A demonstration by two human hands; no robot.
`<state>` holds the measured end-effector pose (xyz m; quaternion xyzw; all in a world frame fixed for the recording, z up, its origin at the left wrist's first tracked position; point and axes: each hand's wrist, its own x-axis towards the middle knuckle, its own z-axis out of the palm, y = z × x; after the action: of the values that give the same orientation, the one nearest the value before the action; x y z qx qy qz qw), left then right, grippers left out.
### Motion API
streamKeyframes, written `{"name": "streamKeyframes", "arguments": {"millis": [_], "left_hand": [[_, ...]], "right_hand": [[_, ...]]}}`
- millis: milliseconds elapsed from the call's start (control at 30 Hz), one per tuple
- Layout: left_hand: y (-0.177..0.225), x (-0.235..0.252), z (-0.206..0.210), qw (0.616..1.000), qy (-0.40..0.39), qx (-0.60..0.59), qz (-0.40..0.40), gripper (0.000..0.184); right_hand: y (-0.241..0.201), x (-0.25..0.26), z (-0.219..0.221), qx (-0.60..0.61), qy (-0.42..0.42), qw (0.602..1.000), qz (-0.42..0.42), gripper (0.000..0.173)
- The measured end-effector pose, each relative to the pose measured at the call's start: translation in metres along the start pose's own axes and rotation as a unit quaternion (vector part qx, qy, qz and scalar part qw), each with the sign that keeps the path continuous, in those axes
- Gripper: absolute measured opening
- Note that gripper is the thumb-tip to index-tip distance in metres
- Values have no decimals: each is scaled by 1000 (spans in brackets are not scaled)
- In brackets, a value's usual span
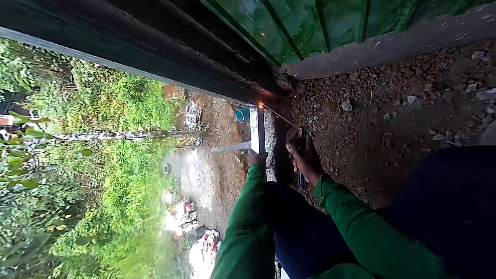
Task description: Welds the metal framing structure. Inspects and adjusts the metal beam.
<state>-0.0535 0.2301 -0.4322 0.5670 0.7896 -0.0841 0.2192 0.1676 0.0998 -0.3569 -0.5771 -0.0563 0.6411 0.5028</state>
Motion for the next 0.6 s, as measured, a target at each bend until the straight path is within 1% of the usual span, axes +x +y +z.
{"name": "streamKeyframes", "arguments": {"millis": [200,400,600], "left_hand": [[-2,1,0,1000,2,-7,2,102],[2,-2,-2,1000,4,-5,2,104],[3,-3,-1,1000,10,-5,-8,103]], "right_hand": [[1,1,1,-6,-5,1000,14,92],[2,0,1,1,-8,1000,11,92],[3,1,2,-1,-10,1000,11,92]]}}
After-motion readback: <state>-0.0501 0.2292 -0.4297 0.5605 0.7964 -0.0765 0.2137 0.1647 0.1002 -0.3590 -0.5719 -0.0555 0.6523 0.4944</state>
